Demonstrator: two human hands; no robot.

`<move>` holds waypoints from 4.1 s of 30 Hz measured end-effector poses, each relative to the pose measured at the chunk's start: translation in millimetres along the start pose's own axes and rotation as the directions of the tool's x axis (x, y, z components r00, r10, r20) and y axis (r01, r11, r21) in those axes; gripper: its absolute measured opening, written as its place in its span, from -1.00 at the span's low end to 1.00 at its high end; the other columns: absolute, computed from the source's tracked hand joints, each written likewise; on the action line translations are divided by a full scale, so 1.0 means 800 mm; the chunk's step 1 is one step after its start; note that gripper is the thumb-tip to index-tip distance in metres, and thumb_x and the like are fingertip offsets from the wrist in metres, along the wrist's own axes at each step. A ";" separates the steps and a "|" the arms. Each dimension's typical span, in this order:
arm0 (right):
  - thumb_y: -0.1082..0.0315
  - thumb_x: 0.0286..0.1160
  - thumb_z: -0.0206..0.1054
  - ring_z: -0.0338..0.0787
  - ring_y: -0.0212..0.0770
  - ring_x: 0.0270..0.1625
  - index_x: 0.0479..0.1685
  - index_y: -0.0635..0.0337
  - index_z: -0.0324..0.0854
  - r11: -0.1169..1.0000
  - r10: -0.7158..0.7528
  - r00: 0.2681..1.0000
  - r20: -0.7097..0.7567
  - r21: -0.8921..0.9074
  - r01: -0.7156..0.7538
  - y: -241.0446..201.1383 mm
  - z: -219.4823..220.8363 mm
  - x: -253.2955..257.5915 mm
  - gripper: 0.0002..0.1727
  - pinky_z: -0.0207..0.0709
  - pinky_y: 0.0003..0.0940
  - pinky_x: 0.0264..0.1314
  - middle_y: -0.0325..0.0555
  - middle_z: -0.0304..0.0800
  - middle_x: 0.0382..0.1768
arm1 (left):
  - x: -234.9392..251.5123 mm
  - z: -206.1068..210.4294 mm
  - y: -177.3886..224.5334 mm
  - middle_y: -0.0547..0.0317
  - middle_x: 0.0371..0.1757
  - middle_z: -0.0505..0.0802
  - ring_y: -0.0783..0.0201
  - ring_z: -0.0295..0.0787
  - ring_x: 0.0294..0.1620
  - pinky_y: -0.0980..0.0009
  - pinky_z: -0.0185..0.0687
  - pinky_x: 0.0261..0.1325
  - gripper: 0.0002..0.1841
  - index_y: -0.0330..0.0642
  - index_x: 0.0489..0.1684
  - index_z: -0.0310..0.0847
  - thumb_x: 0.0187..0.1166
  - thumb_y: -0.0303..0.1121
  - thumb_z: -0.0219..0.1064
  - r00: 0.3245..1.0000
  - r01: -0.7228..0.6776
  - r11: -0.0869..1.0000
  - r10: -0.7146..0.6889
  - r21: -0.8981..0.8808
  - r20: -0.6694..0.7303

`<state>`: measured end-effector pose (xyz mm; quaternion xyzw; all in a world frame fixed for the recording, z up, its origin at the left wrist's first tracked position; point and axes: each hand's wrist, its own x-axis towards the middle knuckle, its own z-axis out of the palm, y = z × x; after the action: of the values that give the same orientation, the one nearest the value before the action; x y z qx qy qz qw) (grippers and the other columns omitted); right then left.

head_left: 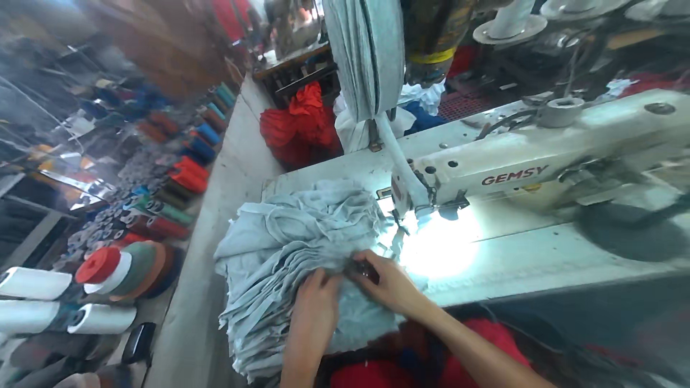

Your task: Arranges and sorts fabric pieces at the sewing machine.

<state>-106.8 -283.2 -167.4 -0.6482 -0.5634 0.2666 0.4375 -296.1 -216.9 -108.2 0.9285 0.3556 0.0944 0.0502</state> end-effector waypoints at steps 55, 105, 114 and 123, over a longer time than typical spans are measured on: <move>-0.08 0.64 0.29 0.70 -0.37 -0.52 0.30 -0.21 0.77 0.941 -0.233 0.948 -0.217 -0.298 0.163 0.003 0.005 -0.094 -0.60 0.60 -0.34 -0.57 -0.30 0.81 -0.24 | -0.041 0.001 0.028 0.07 -0.09 0.85 0.10 0.86 -0.07 0.13 0.84 -0.01 -0.83 -0.03 -0.09 0.91 0.60 -0.29 0.37 0.993 0.114 0.991 -0.115 -0.064 -0.024; 0.03 0.69 0.25 0.75 -0.27 -0.48 0.22 -0.20 0.80 0.765 -0.529 0.846 0.059 -0.400 0.506 -0.038 0.047 -0.082 -0.69 0.60 -0.31 -0.56 -0.29 0.80 -0.34 | -0.157 0.024 0.038 0.26 -0.10 0.86 0.58 0.80 -0.25 0.63 0.81 -0.15 -0.88 -0.10 -0.21 0.85 0.55 -0.29 0.45 0.843 0.293 0.788 -0.480 -0.541 -0.242; 0.38 0.32 0.31 0.79 -0.14 -0.47 0.06 0.17 0.77 0.884 -0.364 0.929 -0.060 -0.337 0.325 -0.055 0.010 -0.015 -0.68 0.64 -0.09 -0.51 -0.12 0.87 -0.28 | -0.132 0.001 0.022 0.24 -0.12 0.85 0.49 0.81 -0.22 0.56 0.79 -0.12 -0.86 -0.06 -0.23 0.87 0.55 -0.25 0.42 0.883 0.264 0.887 -0.380 -0.379 -0.275; 0.31 0.30 0.37 0.79 -0.11 -0.47 -0.04 0.24 0.73 0.840 -0.484 0.856 -0.185 -0.374 0.394 0.011 0.044 0.011 -0.72 0.67 -0.13 -0.45 -0.08 0.82 -0.41 | -0.055 -0.007 0.021 -0.04 -0.05 0.86 0.05 0.88 -0.14 0.10 0.84 -0.02 -0.78 -0.21 -0.01 0.78 0.58 -0.26 0.43 0.969 0.233 0.951 -0.244 -0.202 -0.035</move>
<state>-129.9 -264.8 -190.2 -0.5933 -0.6682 -0.0291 0.4479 -318.3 -258.8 -106.4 0.8660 0.4554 0.1501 0.1419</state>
